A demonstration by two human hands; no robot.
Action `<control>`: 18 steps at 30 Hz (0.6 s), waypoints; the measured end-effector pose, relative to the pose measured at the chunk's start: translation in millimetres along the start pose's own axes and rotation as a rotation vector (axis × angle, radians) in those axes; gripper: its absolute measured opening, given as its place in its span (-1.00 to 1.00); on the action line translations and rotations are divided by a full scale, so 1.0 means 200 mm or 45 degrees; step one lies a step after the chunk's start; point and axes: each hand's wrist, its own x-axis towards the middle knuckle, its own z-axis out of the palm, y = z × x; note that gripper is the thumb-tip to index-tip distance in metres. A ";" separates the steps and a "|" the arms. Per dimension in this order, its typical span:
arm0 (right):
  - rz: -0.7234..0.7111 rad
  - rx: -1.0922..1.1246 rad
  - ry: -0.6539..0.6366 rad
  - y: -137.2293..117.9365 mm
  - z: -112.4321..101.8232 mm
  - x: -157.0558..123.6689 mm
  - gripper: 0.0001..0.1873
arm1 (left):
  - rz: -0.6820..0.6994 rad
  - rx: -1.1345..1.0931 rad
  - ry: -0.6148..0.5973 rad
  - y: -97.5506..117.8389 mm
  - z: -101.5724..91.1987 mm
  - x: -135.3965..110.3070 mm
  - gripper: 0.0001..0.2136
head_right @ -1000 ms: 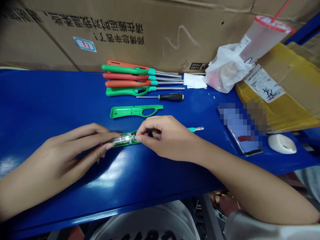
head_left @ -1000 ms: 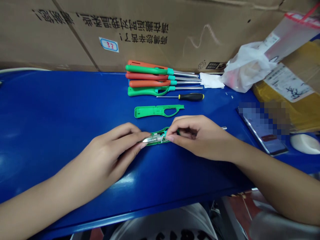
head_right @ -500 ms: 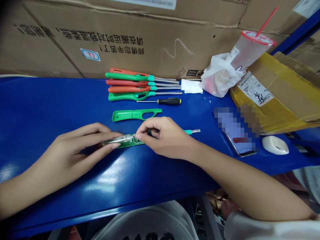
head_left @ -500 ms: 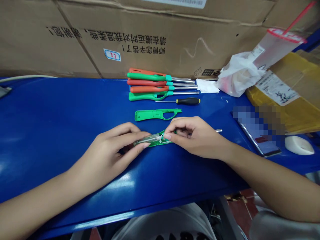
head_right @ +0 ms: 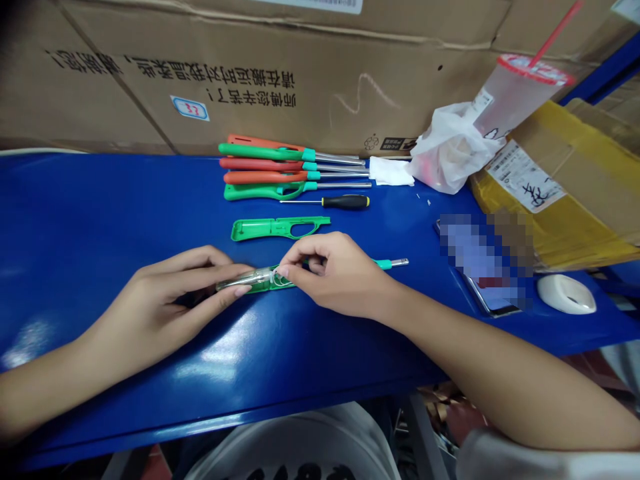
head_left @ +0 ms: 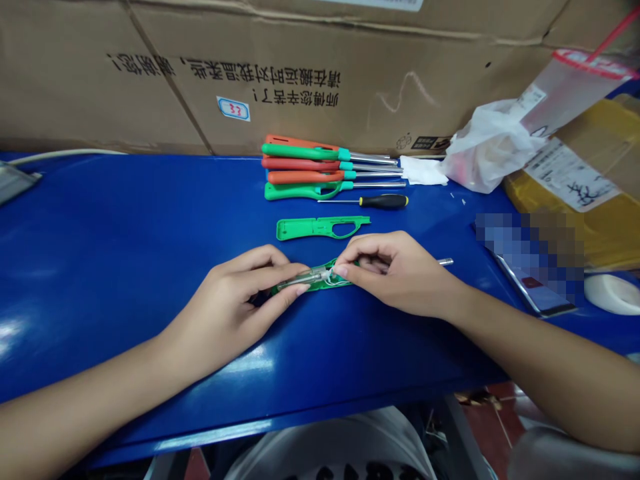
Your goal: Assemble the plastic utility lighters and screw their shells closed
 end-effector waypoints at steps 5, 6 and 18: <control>0.054 -0.005 0.004 0.00 0.01 -0.01 -0.80 | -0.040 -0.033 0.016 0.01 0.01 0.00 -0.79; 0.058 -0.005 0.003 0.00 0.01 -0.01 -0.80 | -0.044 -0.040 0.016 0.01 0.01 0.00 -0.79; 0.051 0.014 -0.002 0.02 0.01 0.00 -0.79 | -0.107 -0.107 0.059 0.02 0.02 0.01 -0.78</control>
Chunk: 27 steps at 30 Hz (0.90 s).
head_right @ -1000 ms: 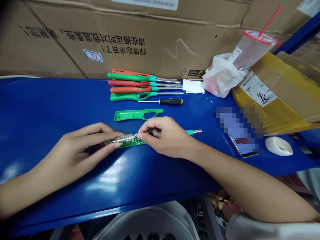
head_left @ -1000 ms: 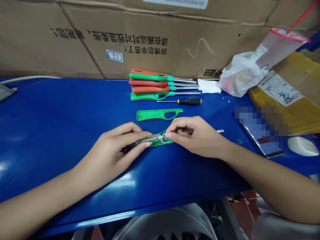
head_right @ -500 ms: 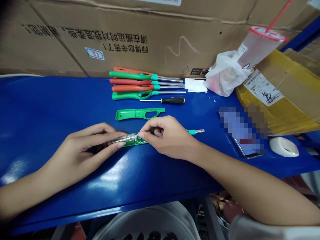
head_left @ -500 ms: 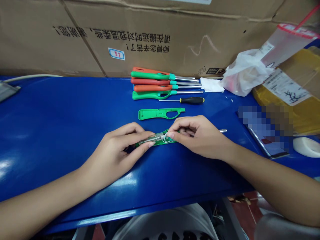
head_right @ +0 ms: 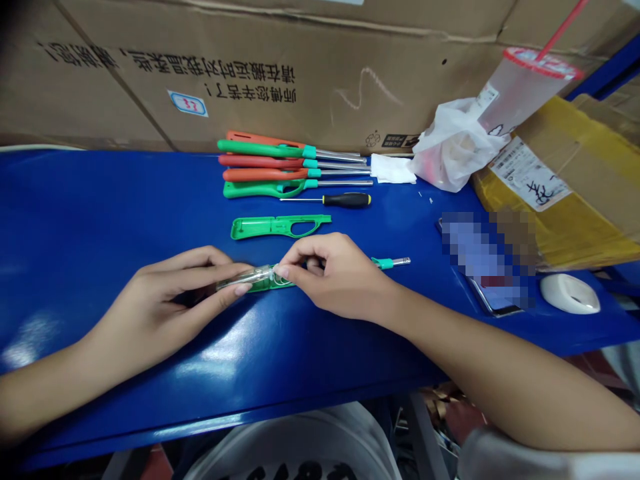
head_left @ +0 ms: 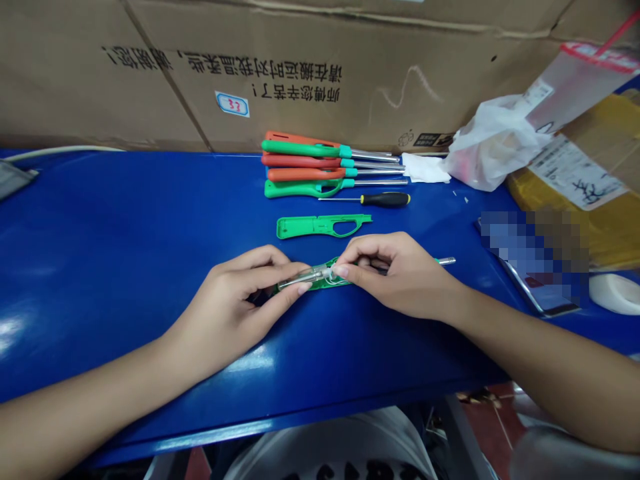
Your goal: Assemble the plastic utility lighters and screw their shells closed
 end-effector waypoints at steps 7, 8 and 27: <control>-0.188 -0.204 0.083 -0.03 -0.04 -0.01 -0.85 | 0.011 0.037 0.001 -0.01 -0.01 0.01 -0.79; -0.225 -0.235 0.100 -0.03 -0.04 -0.01 -0.86 | 0.023 0.042 -0.003 -0.01 -0.02 0.01 -0.78; -0.163 -0.204 0.050 -0.01 -0.02 0.00 -0.83 | 0.184 0.172 -0.019 -0.02 -0.02 0.01 -0.76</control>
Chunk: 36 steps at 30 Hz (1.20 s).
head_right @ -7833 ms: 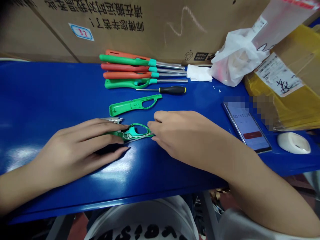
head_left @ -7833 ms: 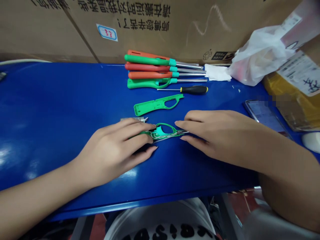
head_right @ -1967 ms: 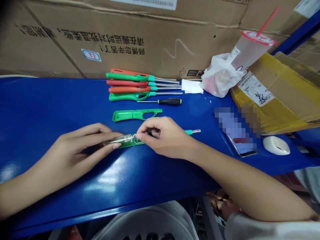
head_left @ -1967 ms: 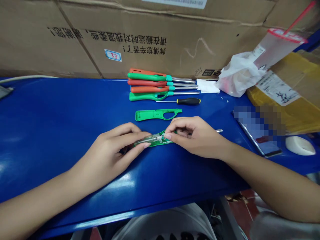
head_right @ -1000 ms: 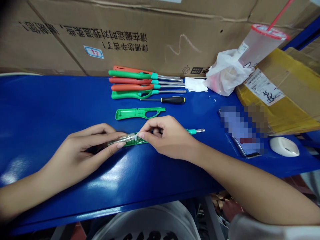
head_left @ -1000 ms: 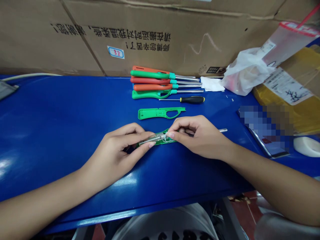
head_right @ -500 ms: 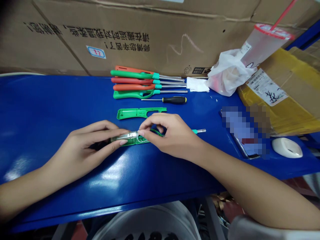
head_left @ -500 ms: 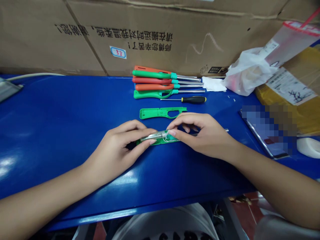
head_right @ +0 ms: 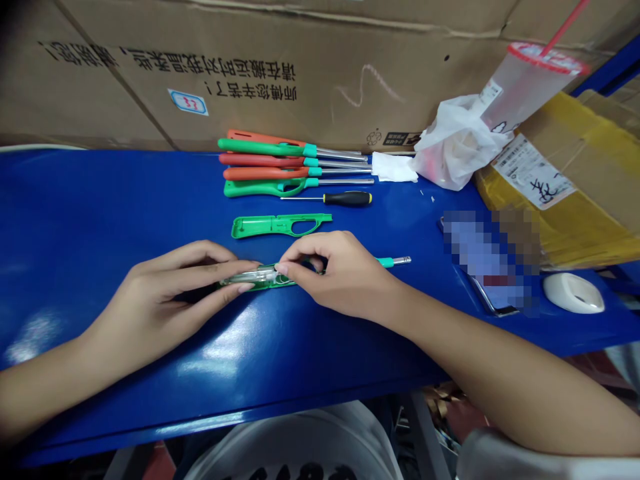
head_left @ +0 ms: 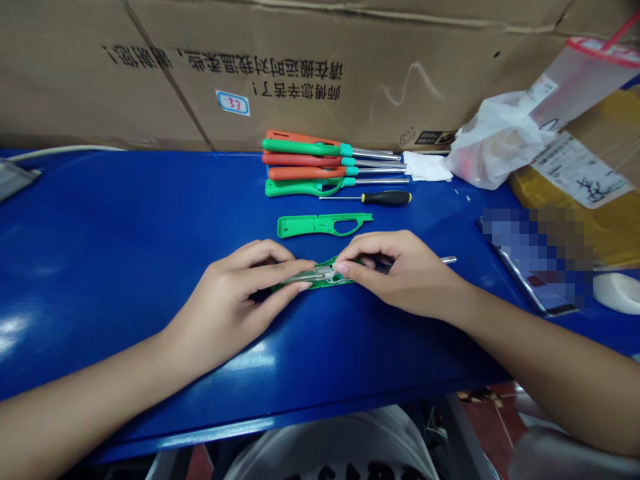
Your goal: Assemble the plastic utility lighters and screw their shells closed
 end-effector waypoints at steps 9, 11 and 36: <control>-0.151 -0.130 0.008 0.01 -0.02 0.00 -0.88 | -0.098 -0.069 0.012 -0.01 0.00 0.01 -0.78; -0.140 -0.114 0.003 0.01 -0.01 0.00 -0.87 | -0.091 -0.094 -0.006 -0.01 0.00 0.00 -0.78; -0.506 -0.580 -0.021 0.06 0.08 -0.02 -0.83 | -0.019 0.095 -0.095 -0.01 -0.03 0.01 -0.80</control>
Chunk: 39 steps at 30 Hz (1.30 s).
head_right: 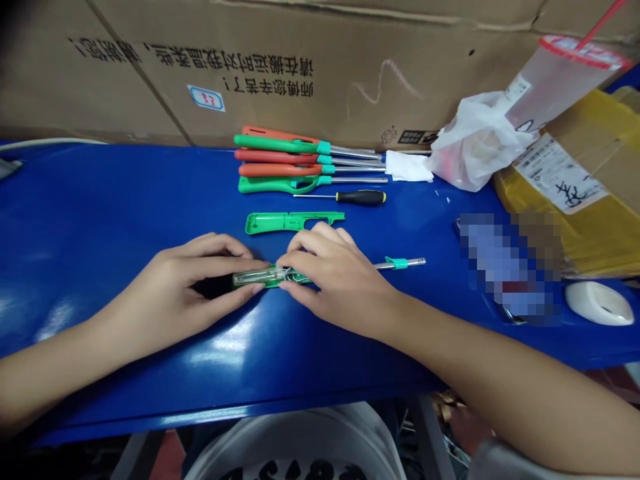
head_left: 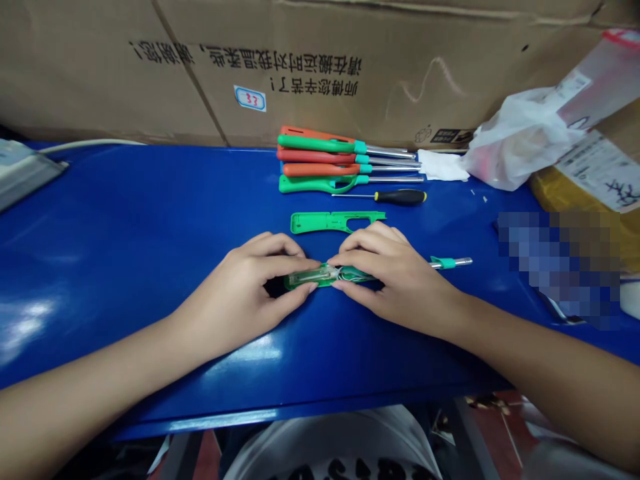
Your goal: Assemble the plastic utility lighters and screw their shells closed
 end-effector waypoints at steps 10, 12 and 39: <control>-0.060 -0.033 0.017 -0.01 -0.02 -0.01 -0.79 | 0.088 0.133 -0.061 0.01 -0.04 -0.02 -0.84; -0.079 -0.038 0.019 0.00 -0.03 -0.01 -0.78 | 0.087 0.129 -0.060 0.01 -0.05 -0.01 -0.82; -0.447 -0.594 -0.180 -0.01 -0.08 -0.01 -0.63 | 0.199 0.263 -0.097 0.00 -0.04 -0.02 -0.78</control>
